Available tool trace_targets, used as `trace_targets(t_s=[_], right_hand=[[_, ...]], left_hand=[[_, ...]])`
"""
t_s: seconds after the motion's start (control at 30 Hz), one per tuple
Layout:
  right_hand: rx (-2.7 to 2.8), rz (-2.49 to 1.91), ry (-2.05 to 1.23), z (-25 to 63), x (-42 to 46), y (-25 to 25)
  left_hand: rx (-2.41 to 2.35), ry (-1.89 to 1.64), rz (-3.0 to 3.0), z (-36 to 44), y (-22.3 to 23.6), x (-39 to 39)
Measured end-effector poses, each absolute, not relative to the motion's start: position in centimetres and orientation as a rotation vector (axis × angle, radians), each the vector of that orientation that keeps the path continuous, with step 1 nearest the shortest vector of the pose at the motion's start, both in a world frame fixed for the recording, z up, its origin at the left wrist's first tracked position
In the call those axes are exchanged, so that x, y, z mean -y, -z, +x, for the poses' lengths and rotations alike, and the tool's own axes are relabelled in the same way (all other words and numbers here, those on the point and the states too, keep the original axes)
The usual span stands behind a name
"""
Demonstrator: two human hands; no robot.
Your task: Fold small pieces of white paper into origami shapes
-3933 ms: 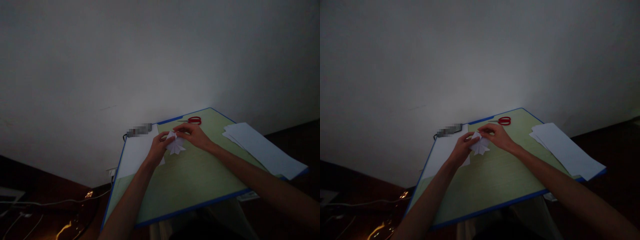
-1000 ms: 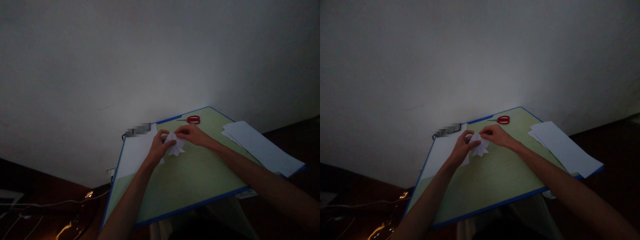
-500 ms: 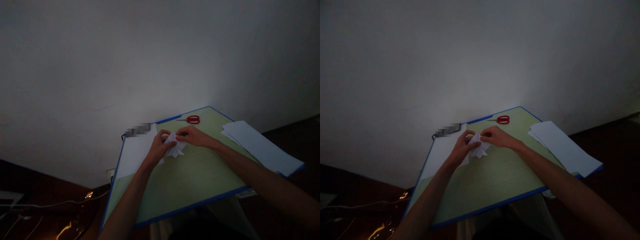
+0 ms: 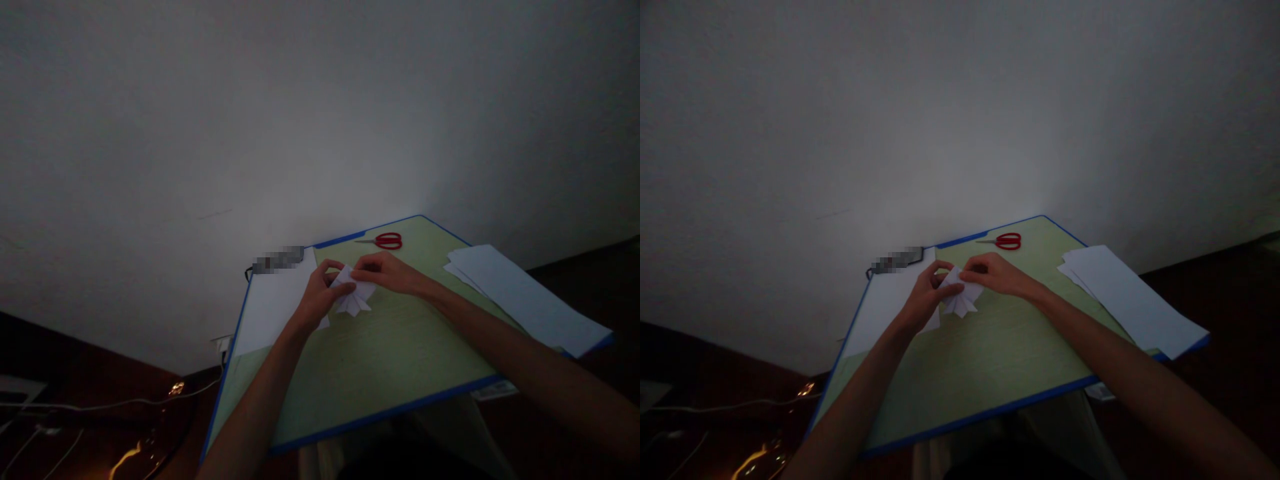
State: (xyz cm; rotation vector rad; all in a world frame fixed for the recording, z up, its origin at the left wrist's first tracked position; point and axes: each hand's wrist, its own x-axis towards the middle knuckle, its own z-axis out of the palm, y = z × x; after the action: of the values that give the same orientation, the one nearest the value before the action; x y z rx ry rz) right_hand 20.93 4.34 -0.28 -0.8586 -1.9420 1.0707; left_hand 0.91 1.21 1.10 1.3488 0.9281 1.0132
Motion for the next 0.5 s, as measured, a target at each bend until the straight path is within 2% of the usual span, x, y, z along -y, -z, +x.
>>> trace_targets(t_s=[0.5], right_hand=[[1.929,-0.888,-0.879,20.61,-4.58,0.33]], left_hand=[[-0.934,-1.086,1.153,0.80,-0.93,-1.75]])
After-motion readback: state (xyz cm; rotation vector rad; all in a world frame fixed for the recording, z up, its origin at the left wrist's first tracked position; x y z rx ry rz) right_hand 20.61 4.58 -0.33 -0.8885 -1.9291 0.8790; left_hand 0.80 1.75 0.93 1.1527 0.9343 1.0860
